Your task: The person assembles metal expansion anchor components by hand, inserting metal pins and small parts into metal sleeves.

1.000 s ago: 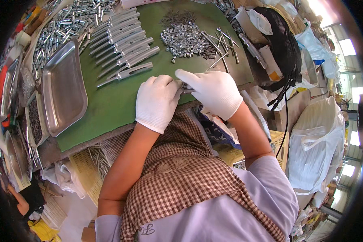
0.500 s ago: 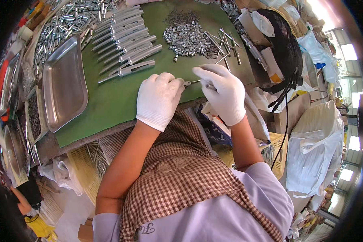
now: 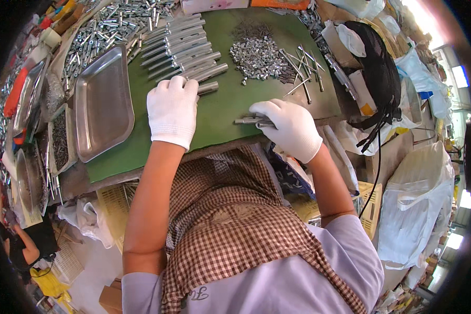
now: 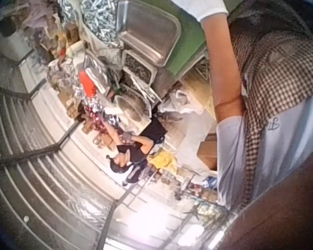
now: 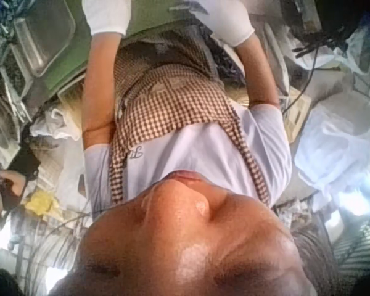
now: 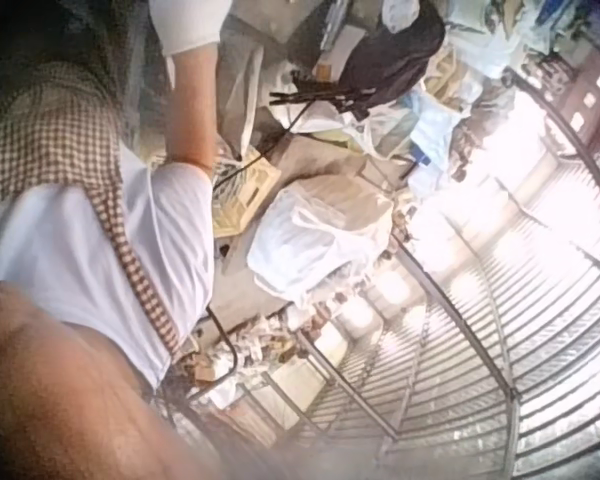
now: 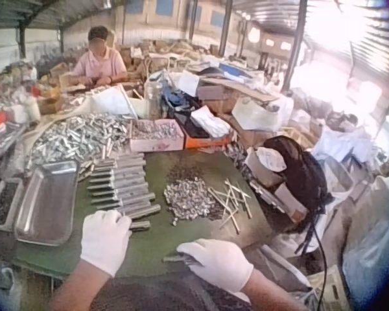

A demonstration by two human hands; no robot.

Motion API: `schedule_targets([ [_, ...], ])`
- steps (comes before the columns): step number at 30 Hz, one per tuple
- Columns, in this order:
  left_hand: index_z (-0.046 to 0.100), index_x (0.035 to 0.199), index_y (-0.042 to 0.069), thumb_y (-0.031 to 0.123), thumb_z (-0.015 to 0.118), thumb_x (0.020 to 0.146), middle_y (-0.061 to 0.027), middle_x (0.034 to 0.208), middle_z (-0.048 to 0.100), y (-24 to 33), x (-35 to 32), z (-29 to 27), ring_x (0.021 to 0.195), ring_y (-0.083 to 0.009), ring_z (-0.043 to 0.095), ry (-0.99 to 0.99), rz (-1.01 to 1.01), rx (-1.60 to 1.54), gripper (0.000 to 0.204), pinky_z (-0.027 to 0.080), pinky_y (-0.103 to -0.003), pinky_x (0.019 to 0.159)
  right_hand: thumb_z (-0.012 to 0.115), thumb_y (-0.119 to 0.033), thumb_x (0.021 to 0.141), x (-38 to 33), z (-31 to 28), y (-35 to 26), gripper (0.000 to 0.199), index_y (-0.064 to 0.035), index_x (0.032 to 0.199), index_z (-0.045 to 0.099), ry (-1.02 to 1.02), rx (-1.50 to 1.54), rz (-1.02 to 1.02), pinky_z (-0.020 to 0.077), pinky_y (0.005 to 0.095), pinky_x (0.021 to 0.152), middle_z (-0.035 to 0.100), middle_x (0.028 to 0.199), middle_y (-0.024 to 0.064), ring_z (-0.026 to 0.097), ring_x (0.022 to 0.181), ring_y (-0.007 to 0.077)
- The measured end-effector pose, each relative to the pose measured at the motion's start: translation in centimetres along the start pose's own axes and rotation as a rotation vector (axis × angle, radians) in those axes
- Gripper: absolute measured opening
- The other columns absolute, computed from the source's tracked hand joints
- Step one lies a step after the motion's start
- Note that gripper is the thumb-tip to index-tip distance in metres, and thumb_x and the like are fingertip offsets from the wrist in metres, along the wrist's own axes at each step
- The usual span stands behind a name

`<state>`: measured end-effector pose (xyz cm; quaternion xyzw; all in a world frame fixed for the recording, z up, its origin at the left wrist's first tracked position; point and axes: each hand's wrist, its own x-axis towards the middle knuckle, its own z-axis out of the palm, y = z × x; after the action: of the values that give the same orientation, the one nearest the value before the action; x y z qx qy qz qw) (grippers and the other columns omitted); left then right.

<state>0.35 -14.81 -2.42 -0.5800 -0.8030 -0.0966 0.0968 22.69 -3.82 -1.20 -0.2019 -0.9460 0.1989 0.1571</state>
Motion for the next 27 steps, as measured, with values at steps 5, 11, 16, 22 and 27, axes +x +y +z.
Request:
schedule_targets([
  [5, 0.059, 0.106, 0.008, 0.013, 0.066, 0.082, -0.0107, 0.104, 0.064, 0.1, -1.8, -0.2, 0.093, -0.0323, 0.060, 0.207, 0.061, -0.214, 0.025, 0.047, -0.043, 0.081, 0.068, -0.002, 0.077, 0.7, -2.9, -1.6, 0.041, -0.0107, 0.117, 0.065, 0.302, 0.395, 0.198, 0.0518, 0.0273, 0.068, 0.067, 0.097, 0.0053, 0.065, 0.078, 0.0152],
  [11, 0.054, 0.122, 0.002, 0.014, 0.052, 0.096, -0.0095, 0.098, 0.062, 3.9, -5.3, -2.4, 0.085, -0.0200, 0.059, 0.000, -0.115, -1.148, 0.029, 0.048, -0.033, 0.079, 0.052, 0.004, 0.084, 1.1, -5.1, -3.5, 0.039, 0.0069, 0.122, 0.057, 0.659, 1.247, 0.232, 0.0369, 0.0164, 0.048, 0.065, 0.093, 0.0075, 0.060, 0.064, 0.0087],
  [16, 0.058, 0.120, 0.001, 0.029, 0.054, 0.096, -0.0123, 0.097, 0.060, 4.4, -5.7, -2.5, 0.083, -0.0227, 0.060, 0.038, -0.025, -1.046, 0.037, 0.047, -0.032, 0.080, 0.053, 0.003, 0.085, 1.5, -5.1, -5.1, 0.032, 0.0060, 0.117, 0.058, 0.690, 1.163, 0.202, 0.0356, 0.0159, 0.048, 0.065, 0.093, 0.0081, 0.063, 0.065, 0.0096],
  [22, 0.058, 0.122, 0.002, 0.041, 0.052, 0.096, -0.0156, 0.093, 0.061, 4.8, -5.9, -3.1, 0.086, -0.0306, 0.061, -0.004, 0.046, -1.053, 0.048, 0.048, -0.035, 0.083, 0.058, 0.006, 0.085, 1.2, -2.7, -5.8, 0.030, 0.0046, 0.115, 0.057, 0.422, 1.099, 0.246, 0.0531, 0.0240, 0.071, 0.063, 0.096, 0.0077, 0.066, 0.080, 0.0139],
  [27, 0.058, 0.124, 0.002, 0.039, 0.054, 0.096, -0.0170, 0.098, 0.063, 5.0, -6.2, -3.2, 0.091, -0.0324, 0.063, 0.075, 0.050, -1.067, 0.046, 0.048, -0.036, 0.083, 0.061, 0.004, 0.084, 0.1, -1.6, -6.0, 0.030, 0.0014, 0.114, 0.058, 0.362, 1.033, 0.313, 0.0497, 0.0215, 0.071, 0.064, 0.096, 0.0046, 0.062, 0.080, 0.0089],
])
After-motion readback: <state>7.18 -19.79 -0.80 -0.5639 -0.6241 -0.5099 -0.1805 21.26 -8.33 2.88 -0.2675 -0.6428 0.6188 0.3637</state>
